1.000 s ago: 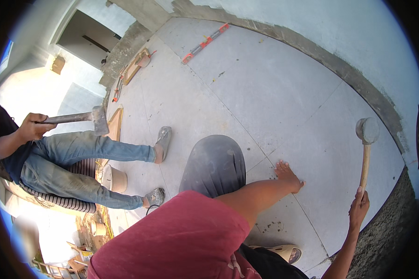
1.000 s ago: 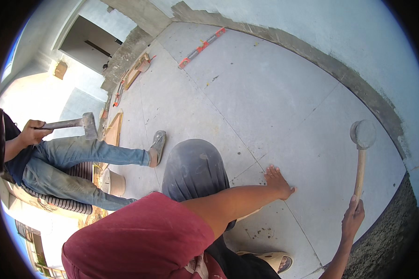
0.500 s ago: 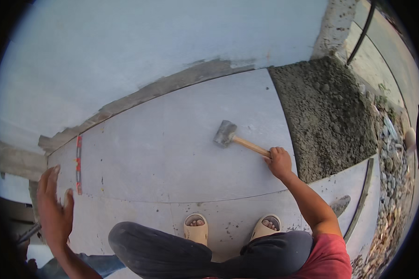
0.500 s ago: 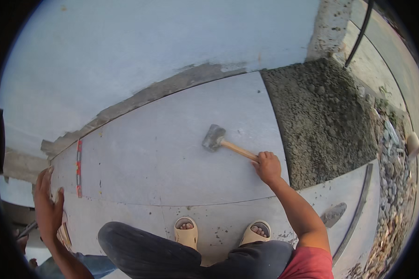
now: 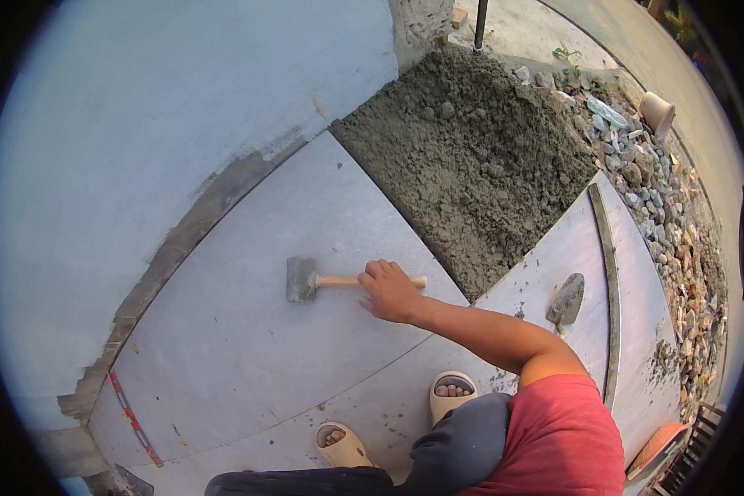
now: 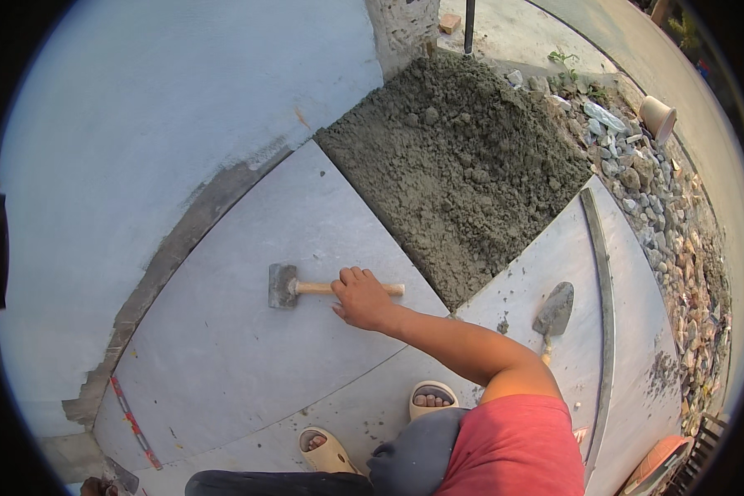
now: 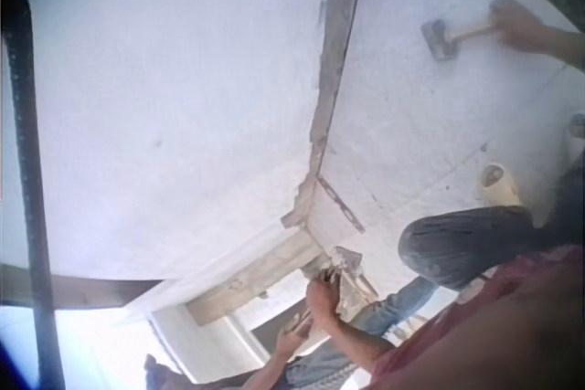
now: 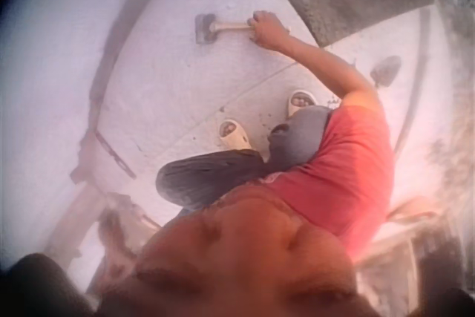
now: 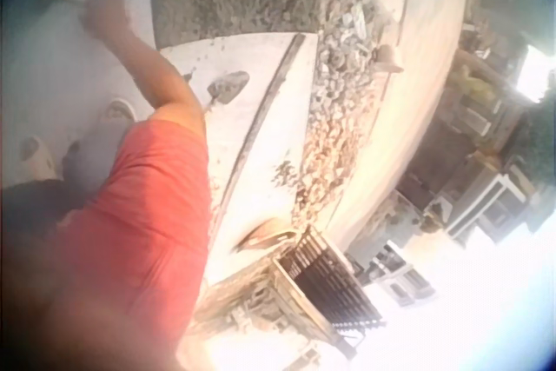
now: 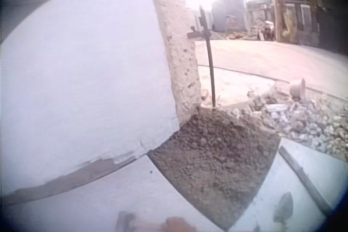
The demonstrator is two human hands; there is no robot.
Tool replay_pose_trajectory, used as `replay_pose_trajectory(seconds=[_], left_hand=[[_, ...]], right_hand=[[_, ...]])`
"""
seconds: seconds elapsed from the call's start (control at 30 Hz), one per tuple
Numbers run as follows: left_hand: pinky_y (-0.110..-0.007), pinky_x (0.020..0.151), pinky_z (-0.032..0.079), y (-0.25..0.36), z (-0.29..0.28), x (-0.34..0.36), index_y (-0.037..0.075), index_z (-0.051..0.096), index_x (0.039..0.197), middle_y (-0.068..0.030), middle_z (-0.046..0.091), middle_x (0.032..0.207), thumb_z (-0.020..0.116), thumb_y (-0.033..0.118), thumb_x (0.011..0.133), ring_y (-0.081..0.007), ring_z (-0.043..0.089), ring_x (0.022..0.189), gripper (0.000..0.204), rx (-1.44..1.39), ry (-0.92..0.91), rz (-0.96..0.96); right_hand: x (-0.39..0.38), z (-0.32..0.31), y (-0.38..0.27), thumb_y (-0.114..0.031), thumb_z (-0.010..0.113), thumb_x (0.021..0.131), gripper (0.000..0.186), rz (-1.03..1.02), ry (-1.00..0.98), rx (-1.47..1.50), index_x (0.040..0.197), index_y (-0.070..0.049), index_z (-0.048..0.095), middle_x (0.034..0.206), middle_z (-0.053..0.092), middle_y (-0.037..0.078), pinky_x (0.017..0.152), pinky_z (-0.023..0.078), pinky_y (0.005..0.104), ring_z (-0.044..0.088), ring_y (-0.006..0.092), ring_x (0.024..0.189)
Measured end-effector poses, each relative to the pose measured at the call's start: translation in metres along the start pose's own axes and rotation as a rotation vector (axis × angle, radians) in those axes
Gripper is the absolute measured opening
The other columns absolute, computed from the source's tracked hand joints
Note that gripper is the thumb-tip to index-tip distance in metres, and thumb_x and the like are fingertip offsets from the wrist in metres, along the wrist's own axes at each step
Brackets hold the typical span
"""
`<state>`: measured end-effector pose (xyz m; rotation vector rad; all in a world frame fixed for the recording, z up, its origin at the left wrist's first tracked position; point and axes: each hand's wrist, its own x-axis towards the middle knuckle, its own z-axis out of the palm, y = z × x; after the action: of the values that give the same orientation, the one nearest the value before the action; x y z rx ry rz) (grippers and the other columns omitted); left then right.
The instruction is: The person kneels on the floor and installs large white tiles onto a prepared cement bed. They use a rubber mallet to tap the tiles into place and a trowel to spread and level the cement between tiles.
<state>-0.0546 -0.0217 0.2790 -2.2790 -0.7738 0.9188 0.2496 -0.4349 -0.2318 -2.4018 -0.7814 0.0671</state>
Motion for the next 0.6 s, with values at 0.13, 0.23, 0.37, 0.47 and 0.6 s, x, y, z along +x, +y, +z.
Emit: replay_pose_trajectory(seconds=[0.13, 0.23, 0.37, 0.47, 0.6], left_hand=[[-0.04, 0.114, 0.035, 0.125, -0.072, 0.039, 0.008, 0.063, 0.132, -0.0258, 0.053, 0.14, 0.057, 0.043, 0.098, -0.0351, 0.048, 0.133, 0.049, -0.156, 0.086, -0.121], [-0.036, 0.069, 0.049, 0.205, -0.057, 0.101, -0.001, 0.053, 0.097, -0.0118, 0.058, 0.078, 0.068, 0.009, 0.086, -0.0267, 0.055, 0.07, 0.022, -0.823, 0.374, 0.288], [-0.028, 0.061, 0.052, 0.368, -0.106, 0.143, 0.003, 0.052, 0.097, -0.0034, 0.056, 0.08, 0.066, 0.024, 0.096, -0.0093, 0.053, 0.063, 0.025, -1.461, 0.194, 0.654], [-0.027, 0.066, 0.052, 0.454, -0.148, 0.153, -0.002, 0.052, 0.105, -0.0046, 0.058, 0.085, 0.067, 0.022, 0.096, -0.0096, 0.056, 0.069, 0.029, -1.777, 0.132, 0.787], [-0.032, 0.083, 0.056, 0.506, -0.199, 0.169, -0.003, 0.055, 0.121, -0.0103, 0.062, 0.104, 0.07, 0.027, 0.094, -0.0183, 0.063, 0.098, 0.042, -1.591, 0.28, 1.057]], right_hand=[[0.007, -0.018, -0.043, -0.031, 0.067, 0.09, 0.033, -0.077, -0.216, 0.363, 0.099, 0.0, 0.062, 0.1, 0.062, 0.02, 0.08, 0.049, 0.0476, 0.061, 0.0386, 0.094], [0.032, -0.043, -0.101, -0.036, 0.063, 0.094, 0.038, -0.224, -0.457, 0.633, 0.098, 0.002, 0.062, 0.095, 0.064, 0.021, 0.083, 0.05, 0.0468, 0.063, 0.0395, 0.093], [0.018, -0.04, -0.125, -0.04, 0.059, 0.097, 0.049, -0.19, -0.184, 0.939, 0.113, 0.006, 0.052, 0.094, 0.063, 0.02, 0.081, 0.049, 0.0457, 0.063, 0.0359, 0.09], [0.033, -0.07, -0.117, -0.038, 0.055, 0.101, 0.048, -0.044, -0.18, 1.046, 0.121, 0.004, 0.045, 0.095, 0.06, 0.017, 0.08, 0.048, 0.0419, 0.06, 0.0305, 0.088], [0.048, -0.077, -0.066, -0.03, 0.049, 0.105, 0.031, 0.194, 0.147, 1.265, 0.116, -0.001, 0.047, 0.087, 0.053, 0.012, 0.074, 0.046, 0.0373, 0.054, 0.0192, 0.08]])
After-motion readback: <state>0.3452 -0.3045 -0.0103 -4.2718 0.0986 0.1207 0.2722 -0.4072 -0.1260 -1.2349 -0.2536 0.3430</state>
